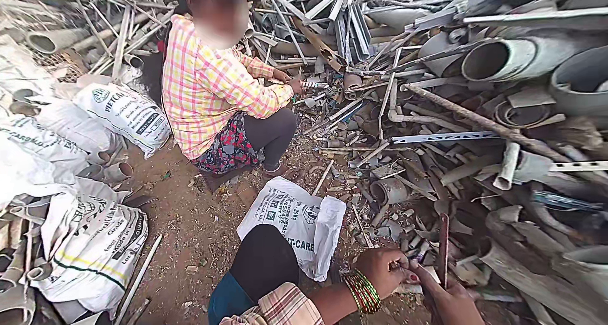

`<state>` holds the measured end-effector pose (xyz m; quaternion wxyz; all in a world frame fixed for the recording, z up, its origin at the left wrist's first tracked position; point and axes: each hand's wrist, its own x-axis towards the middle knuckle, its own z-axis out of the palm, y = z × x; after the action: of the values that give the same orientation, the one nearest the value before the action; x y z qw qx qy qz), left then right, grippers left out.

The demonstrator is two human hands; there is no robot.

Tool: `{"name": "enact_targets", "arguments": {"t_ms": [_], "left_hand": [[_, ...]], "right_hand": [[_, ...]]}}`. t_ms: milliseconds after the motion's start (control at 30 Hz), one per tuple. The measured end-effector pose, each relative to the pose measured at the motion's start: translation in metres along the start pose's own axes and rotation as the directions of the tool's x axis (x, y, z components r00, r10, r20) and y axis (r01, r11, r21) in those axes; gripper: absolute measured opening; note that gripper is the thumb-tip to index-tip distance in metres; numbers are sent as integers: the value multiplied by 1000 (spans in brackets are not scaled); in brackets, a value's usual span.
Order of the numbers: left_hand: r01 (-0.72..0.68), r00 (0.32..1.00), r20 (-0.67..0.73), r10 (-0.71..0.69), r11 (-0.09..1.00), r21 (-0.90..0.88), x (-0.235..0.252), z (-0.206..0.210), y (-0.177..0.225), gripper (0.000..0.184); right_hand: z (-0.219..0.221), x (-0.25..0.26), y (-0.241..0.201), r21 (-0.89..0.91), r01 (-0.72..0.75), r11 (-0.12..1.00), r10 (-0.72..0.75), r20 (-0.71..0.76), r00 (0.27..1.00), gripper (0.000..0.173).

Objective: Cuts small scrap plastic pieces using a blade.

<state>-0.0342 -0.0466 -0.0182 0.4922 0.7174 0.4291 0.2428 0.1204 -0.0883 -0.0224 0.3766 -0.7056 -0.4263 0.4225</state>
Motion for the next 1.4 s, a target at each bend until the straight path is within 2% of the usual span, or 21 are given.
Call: {"name": "enact_targets", "arguments": {"t_ms": [200,467,600,767,967,1067,1133,1267,1400], "left_hand": [[40,999,1,-40,997,-65,2,0,-1,27],[61,998,-5,-63,984,-168,5,2,-3,27],[-7,1000,-11,7,998,-60,3,-1,0,28],[-55,997,-53,56,998,21,3,3,-5,29],[36,997,-72,-43,995,-95,1,1,-2,24],[74,993,-73,-89,980,-186,5,6,-5,21],[45,994,-90,-60,985,-167,7,8,-4,21],[-74,987,-147,68,997,-36,3,8,-8,19],[-142,975,-168,145,989,29,2,12,-12,17]], "right_hand": [[-4,2,3,-56,104,993,-101,48,994,27],[-9,3,5,-66,121,990,-120,28,992,26],[-8,3,1,-108,102,989,-99,33,995,31],[-9,5,0,-244,201,949,-186,82,979,46],[-1,8,-1,-255,235,938,-240,12,971,44],[-4,8,-1,-251,194,948,-201,-2,980,40],[-6,8,1,-254,186,949,-191,5,982,42],[-7,11,7,-219,150,964,-129,109,986,47],[-5,12,13,-155,98,983,-87,78,993,42]]}}
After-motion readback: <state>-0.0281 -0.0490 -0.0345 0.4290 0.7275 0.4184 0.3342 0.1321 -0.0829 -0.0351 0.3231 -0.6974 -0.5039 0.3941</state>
